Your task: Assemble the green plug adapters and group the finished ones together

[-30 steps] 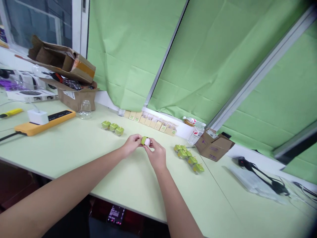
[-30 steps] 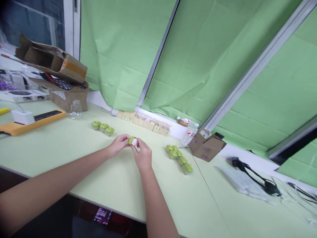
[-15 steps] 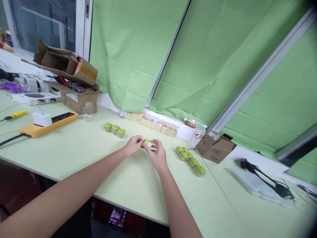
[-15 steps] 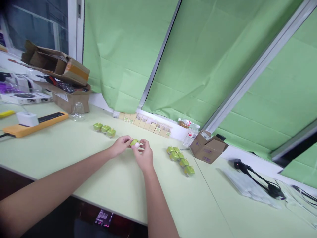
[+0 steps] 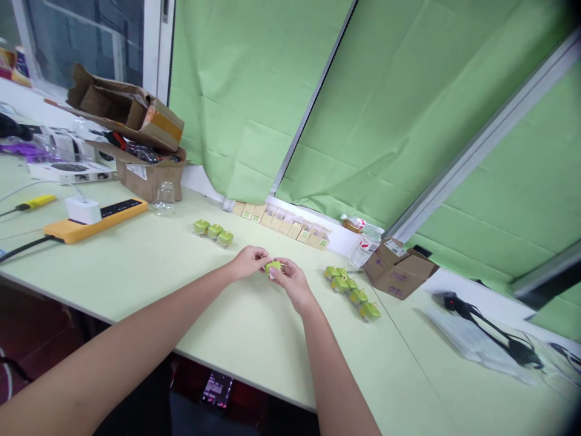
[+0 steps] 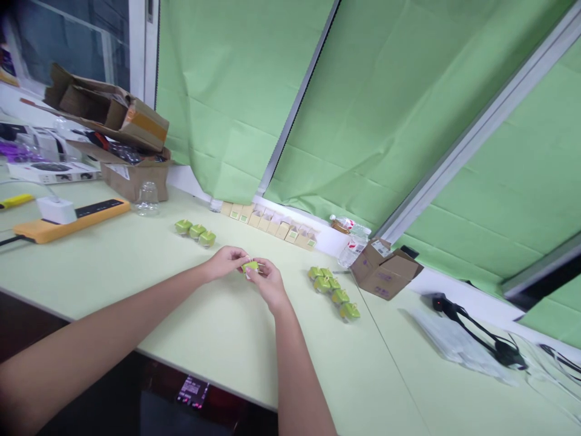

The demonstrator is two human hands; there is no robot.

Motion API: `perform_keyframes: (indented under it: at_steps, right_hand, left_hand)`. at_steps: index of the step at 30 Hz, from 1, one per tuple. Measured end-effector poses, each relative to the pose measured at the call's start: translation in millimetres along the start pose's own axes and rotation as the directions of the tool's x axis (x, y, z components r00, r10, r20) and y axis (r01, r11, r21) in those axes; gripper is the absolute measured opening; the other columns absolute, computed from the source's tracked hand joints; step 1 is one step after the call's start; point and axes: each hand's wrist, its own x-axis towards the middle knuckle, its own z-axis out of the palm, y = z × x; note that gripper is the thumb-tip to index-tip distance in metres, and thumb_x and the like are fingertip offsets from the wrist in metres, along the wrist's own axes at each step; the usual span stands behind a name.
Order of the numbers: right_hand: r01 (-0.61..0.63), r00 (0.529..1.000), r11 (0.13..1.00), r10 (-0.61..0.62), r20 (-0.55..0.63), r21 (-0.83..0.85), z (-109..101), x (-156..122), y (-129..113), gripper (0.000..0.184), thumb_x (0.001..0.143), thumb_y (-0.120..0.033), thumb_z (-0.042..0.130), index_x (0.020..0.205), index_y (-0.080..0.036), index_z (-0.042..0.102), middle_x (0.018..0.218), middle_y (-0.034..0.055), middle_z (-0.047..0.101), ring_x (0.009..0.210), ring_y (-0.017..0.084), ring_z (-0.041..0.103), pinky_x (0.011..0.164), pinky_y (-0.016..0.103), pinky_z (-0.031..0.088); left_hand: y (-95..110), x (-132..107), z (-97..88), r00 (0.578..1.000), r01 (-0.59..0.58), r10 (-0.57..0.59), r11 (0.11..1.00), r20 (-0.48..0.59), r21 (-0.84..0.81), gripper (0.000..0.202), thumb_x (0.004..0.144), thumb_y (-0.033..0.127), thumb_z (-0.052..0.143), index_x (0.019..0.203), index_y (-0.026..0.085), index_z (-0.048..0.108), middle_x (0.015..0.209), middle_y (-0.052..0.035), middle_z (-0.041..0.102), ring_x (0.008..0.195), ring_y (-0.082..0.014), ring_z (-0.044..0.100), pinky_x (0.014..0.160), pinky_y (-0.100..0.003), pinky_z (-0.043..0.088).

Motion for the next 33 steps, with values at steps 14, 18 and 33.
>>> perform_keyframes:
  at_steps: [14, 18, 33]
  right_hand:
    - [0.01, 0.994, 0.999, -0.004, 0.114, -0.049, -12.4, -1.6, -1.6, 0.038, 0.062, -0.023, 0.08, 0.098, -0.021, 0.068, 0.091, 0.0022, 0.072, 0.087, 0.019, 0.067, 0.084, 0.035, 0.051]
    - [-0.104, 0.984, 0.994, 0.099, 0.147, 0.026, -14.4, -3.3, -7.4, 0.033, 0.067, -0.026, 0.072, 0.1, -0.022, 0.067, 0.099, 0.0045, 0.072, 0.091, 0.021, 0.067, 0.082, 0.036, 0.054]
    - [-0.043, 0.954, 0.996, 0.066, -0.291, 0.083, -16.2, 7.3, 5.4, 0.046, 0.059, -0.049, 0.084, 0.085, -0.019, 0.06, 0.093, 0.0075, 0.07, 0.086, 0.021, 0.068, 0.077, 0.035, 0.057]
  left_hand:
    - [5.0, -3.4, -12.0, 0.958, 0.248, -0.192, 0.928, 0.215, -0.278, 0.031, 0.063, 0.036, 0.082, 0.079, 0.012, 0.069, 0.077, -0.0043, 0.066, 0.074, -0.0147, 0.062, 0.073, -0.028, 0.047]
    - [5.4, -2.7, -8.3, 0.968, 0.222, -0.194, 0.956, 0.156, -0.193, 0.033, 0.063, 0.041, 0.08, 0.075, 0.013, 0.067, 0.073, -0.0026, 0.065, 0.068, -0.0134, 0.06, 0.07, -0.028, 0.049]
    - [-2.9, 5.1, -33.3, 0.889, -0.137, 0.352, 0.815, -0.294, 0.563, 0.034, 0.076, 0.025, 0.061, 0.109, 0.019, 0.064, 0.123, -0.0098, 0.059, 0.116, -0.0259, 0.053, 0.098, -0.038, 0.046]
